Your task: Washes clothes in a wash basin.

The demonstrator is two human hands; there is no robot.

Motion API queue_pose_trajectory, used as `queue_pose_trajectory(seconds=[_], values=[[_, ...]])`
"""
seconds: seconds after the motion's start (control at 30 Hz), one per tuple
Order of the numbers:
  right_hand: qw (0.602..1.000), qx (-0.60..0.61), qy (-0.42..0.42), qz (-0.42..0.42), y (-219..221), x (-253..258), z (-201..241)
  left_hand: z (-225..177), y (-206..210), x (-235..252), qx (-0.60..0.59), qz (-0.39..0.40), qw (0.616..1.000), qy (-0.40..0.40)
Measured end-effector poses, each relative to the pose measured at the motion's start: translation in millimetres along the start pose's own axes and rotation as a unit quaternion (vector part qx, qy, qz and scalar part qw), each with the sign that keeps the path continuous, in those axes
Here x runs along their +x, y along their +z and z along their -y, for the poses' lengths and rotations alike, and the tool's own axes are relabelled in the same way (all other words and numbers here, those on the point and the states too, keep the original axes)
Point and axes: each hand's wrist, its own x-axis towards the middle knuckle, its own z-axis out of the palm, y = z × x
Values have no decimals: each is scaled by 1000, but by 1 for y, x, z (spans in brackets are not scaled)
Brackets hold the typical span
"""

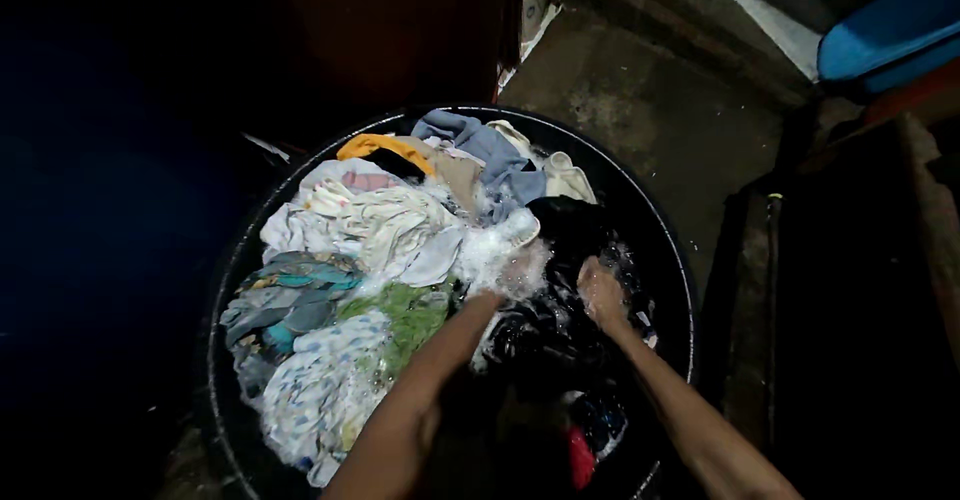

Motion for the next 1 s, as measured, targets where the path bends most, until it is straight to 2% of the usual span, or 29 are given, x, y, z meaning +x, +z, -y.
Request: queue_pose_trajectory(seconds=[0.03, 0.1, 0.17, 0.23, 0.3, 0.4, 0.47, 0.53, 0.6, 0.63, 0.73, 0.83, 0.93, 0.97, 1.0], values=[[999, -18, -3, 50, -6, -8, -2, -11, 0, 7, 9, -12, 999, 44], [991, -53, -22, 124, -14, -23, -6, -39, -10, 14, 99, -22, 992, 72], [980, -76, -42, 179, -18, -33, -10, -38, -5, 15, 130, -65, 987, 62], [978, -68, -54, 192, -17, -40, -17, -34, -6, 2, 142, -63, 986, 60], [988, -6, -40, 146, -12, -51, -26, -22, -7, -15, 163, -80, 980, 85], [989, 144, -18, 3, -3, -72, -37, 11, -5, -45, 191, -146, 959, 151], [968, 241, -39, -53, -13, -88, -37, 16, -12, -68, 200, -114, 967, 112], [950, 294, -73, -73, -37, -111, -39, -5, -28, -87, 159, -91, 982, 41], [913, 382, -94, -104, -51, -135, -43, -39, -43, -101, 66, -136, 989, -1], [886, 438, -89, -124, -52, -144, -43, -55, -47, -106, 34, -176, 984, 15], [791, 598, -27, -127, -33, -163, -44, -110, -41, -130, -29, -228, 966, 116], [689, 711, 70, -120, 0, -164, -50, -147, 5, -141, -89, -201, 951, 216], [596, 782, 136, -121, 21, -172, -47, -130, 78, -120, -87, -188, 939, 276], [580, 791, 157, -114, 29, -173, -49, -115, 91, -107, -59, -181, 943, 273], [583, 787, 171, -104, 34, -173, -49, -101, 86, -95, -23, -150, 957, 248]])
